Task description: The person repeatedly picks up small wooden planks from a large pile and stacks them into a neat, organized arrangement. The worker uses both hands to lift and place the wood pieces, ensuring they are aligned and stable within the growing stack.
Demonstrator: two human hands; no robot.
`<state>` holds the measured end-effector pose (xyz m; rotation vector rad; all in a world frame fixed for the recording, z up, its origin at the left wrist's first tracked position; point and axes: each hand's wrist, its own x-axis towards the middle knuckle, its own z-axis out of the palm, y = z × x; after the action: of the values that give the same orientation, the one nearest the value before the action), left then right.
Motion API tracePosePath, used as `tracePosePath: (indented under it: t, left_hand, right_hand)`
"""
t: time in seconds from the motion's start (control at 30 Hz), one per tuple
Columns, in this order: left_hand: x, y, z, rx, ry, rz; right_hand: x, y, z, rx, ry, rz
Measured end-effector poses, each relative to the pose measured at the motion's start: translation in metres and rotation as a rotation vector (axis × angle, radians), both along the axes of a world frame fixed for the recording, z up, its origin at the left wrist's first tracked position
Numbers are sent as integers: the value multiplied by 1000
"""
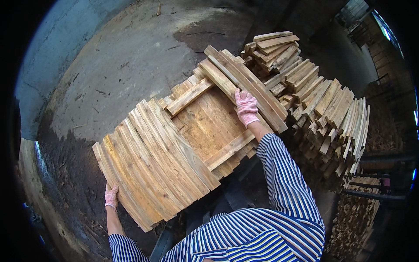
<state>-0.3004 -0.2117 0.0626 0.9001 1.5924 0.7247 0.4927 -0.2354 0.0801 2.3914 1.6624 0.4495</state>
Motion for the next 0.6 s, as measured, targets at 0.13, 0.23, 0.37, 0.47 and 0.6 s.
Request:
tracePosePath:
  t: [0.13, 0.23, 0.37, 0.47, 0.6]
  left_hand:
    - [23, 0, 8, -91, -51, 42]
    - [27, 2, 18, -116, -30, 32]
    - [16, -7, 25, -5, -56, -69]
    - [49, 14, 29, -183, 91, -17]
    - [11, -10, 20, -85, 94, 41]
  right_hand:
    - [-1, -14, 49, 42, 155, 107]
    - [30, 0, 35, 103, 464, -203]
    - [52, 7, 25, 73, 538, -148]
    - [70, 1, 26, 132, 270, -165]
    - [19, 18, 70, 250, 248, -63]
